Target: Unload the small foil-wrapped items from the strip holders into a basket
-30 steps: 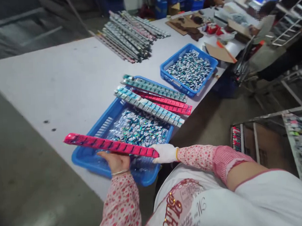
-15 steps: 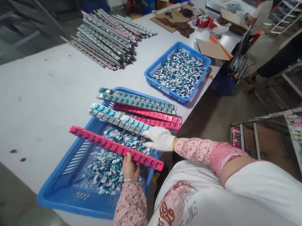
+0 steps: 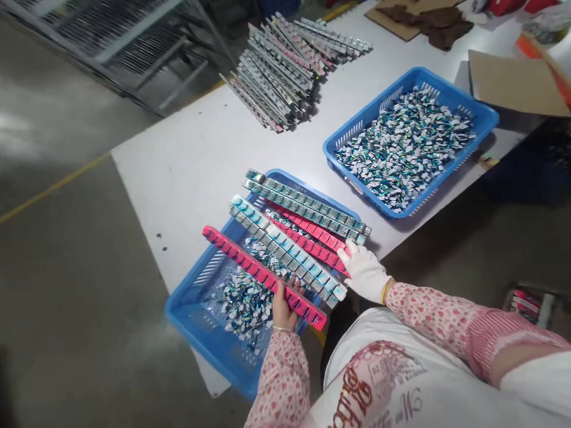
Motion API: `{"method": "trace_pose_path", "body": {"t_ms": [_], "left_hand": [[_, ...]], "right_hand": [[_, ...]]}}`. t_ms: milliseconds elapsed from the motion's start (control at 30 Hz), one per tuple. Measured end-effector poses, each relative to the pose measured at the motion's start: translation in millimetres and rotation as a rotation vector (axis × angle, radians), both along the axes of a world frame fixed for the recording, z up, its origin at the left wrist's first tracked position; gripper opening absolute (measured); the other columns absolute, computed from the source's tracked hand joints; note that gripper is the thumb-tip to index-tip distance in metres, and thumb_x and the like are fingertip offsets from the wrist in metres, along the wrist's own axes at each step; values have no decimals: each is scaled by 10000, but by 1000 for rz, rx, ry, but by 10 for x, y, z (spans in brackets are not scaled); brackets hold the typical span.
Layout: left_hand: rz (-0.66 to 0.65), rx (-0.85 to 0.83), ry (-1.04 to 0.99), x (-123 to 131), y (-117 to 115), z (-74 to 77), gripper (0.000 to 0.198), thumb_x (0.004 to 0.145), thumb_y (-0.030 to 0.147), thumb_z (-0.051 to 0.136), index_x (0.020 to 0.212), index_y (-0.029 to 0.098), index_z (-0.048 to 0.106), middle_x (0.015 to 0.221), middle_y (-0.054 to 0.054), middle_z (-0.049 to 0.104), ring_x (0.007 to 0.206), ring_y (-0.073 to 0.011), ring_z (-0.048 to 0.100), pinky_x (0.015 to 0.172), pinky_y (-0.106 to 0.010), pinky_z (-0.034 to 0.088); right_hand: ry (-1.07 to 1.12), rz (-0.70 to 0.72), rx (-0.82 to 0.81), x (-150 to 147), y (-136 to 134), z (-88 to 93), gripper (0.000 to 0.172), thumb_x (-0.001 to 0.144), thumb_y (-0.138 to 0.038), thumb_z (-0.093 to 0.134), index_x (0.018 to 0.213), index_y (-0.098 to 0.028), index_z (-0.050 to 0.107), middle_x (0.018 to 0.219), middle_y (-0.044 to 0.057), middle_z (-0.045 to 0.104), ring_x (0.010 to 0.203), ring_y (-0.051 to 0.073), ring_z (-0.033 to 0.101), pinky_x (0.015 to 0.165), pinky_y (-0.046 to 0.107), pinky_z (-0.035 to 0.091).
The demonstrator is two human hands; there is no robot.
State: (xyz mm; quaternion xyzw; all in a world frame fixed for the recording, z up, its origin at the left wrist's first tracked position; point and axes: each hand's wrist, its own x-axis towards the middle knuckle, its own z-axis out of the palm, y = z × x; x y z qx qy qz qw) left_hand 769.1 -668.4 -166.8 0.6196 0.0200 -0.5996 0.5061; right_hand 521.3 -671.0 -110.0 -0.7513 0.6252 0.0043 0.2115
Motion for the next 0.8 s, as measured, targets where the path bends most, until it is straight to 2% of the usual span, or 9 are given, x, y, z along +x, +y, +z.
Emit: {"method": "trace_pose_path", "body": {"t_ms": [67,200,300,400,500,567,667,800], "left_hand": [[4,-13,2,-26,4,-12,345,790,408,692,1037,207,559,897,-45,677,705,-150,664,598,-255,517],[-3,-72,21,-28,16,-49,399,726,422,750,992,193,561,792,-4,638,610,-112,619,553,-224,483],[-16,-106,55,-2,27,-77,434,691,427,776,986,191,561,751,24,608,579,-96,589,547,-221,469],[-33,-130,103,27,31,-84,436,670,435,789,951,191,562,720,42,583,563,-87,564,554,-225,463],[-61,-153,144,49,32,-61,421,666,444,790,909,187,561,679,52,558,549,-83,543,556,-225,455],[-79,-159,157,53,30,-35,409,674,443,783,904,185,564,690,45,570,556,-88,550,561,-231,456],[-81,-152,175,41,13,-6,393,682,433,779,896,183,564,723,26,595,584,-101,575,572,-240,461],[-54,-163,191,46,-12,-18,415,642,427,810,851,182,550,647,58,545,520,-78,531,538,-218,438]], "right_hand": [[0,26,33,17,-18,50,773,731,-314,692,1432,-177,396,1542,221,200,1201,394,426,957,505,387],[-113,-25,62,-24,17,185,781,698,-339,692,1419,-198,426,1503,184,307,1243,363,425,999,487,389],[-308,-119,118,-143,37,320,765,674,-336,698,1392,-247,448,1439,102,433,1256,295,454,1044,437,384],[-586,-231,269,-319,38,470,736,670,-325,700,1363,-265,459,1307,52,561,1117,243,570,954,380,475],[-829,-296,372,-473,108,584,718,676,-317,694,1349,-235,456,1290,62,569,1063,235,600,869,356,524],[-889,-305,368,-533,214,626,713,680,-312,686,1347,-216,451,1312,81,553,1095,246,590,893,370,520],[-797,-267,274,-558,386,632,703,685,-295,668,1350,-221,455,1348,90,530,1189,261,547,994,406,465],[-381,-91,-60,-449,356,507,678,684,-277,662,1341,-239,501,1471,101,398,1314,288,423,1098,455,345]]}}
